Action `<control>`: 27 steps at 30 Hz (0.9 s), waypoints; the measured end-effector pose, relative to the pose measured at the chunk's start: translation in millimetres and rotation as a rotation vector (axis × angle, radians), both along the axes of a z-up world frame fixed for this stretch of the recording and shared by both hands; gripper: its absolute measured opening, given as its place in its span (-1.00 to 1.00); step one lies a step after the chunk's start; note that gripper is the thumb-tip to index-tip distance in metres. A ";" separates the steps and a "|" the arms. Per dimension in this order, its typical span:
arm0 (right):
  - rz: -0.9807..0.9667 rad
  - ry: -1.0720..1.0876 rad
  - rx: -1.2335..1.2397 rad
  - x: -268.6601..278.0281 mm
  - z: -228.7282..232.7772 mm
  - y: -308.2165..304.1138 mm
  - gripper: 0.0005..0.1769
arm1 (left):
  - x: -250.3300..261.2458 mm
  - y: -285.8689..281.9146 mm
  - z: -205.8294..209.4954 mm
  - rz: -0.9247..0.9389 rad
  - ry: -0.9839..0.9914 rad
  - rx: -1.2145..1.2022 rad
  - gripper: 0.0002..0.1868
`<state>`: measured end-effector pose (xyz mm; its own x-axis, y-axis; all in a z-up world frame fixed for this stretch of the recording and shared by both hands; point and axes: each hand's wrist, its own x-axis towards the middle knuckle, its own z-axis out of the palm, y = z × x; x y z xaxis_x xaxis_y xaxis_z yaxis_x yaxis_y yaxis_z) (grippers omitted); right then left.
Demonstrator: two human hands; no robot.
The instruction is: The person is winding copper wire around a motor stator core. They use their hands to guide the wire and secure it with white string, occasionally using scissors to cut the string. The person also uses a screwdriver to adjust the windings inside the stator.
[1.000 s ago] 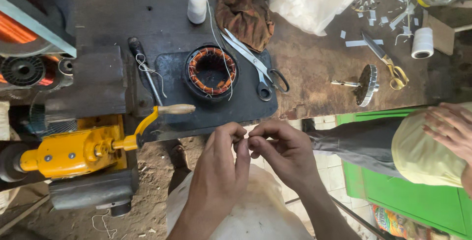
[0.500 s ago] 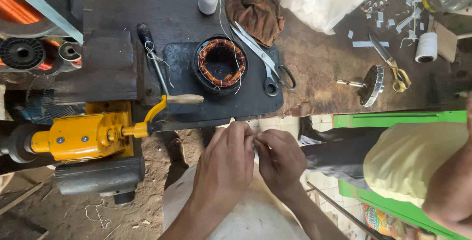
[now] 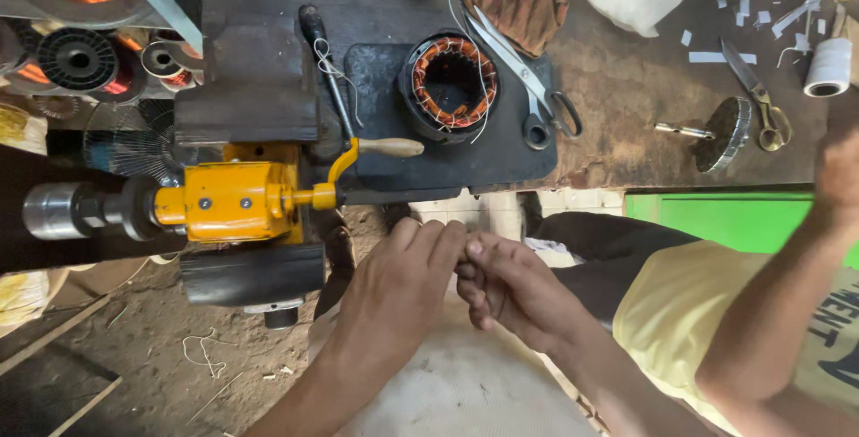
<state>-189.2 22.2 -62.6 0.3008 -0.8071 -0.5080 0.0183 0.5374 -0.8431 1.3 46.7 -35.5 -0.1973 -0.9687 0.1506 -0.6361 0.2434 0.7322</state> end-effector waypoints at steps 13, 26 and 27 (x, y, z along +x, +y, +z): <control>0.314 0.742 -1.665 45.2 11.8 5.5 -0.73 | 35.4 25.3 0.9 0.087 0.161 0.246 -0.79; 0.129 0.387 -0.555 35.3 0.8 17.0 -0.79 | 41.2 28.8 -10.7 -0.014 0.128 0.114 -0.73; 0.260 0.544 -0.969 31.6 5.3 12.9 -0.79 | 40.7 27.2 -9.9 -0.002 0.138 0.124 -0.76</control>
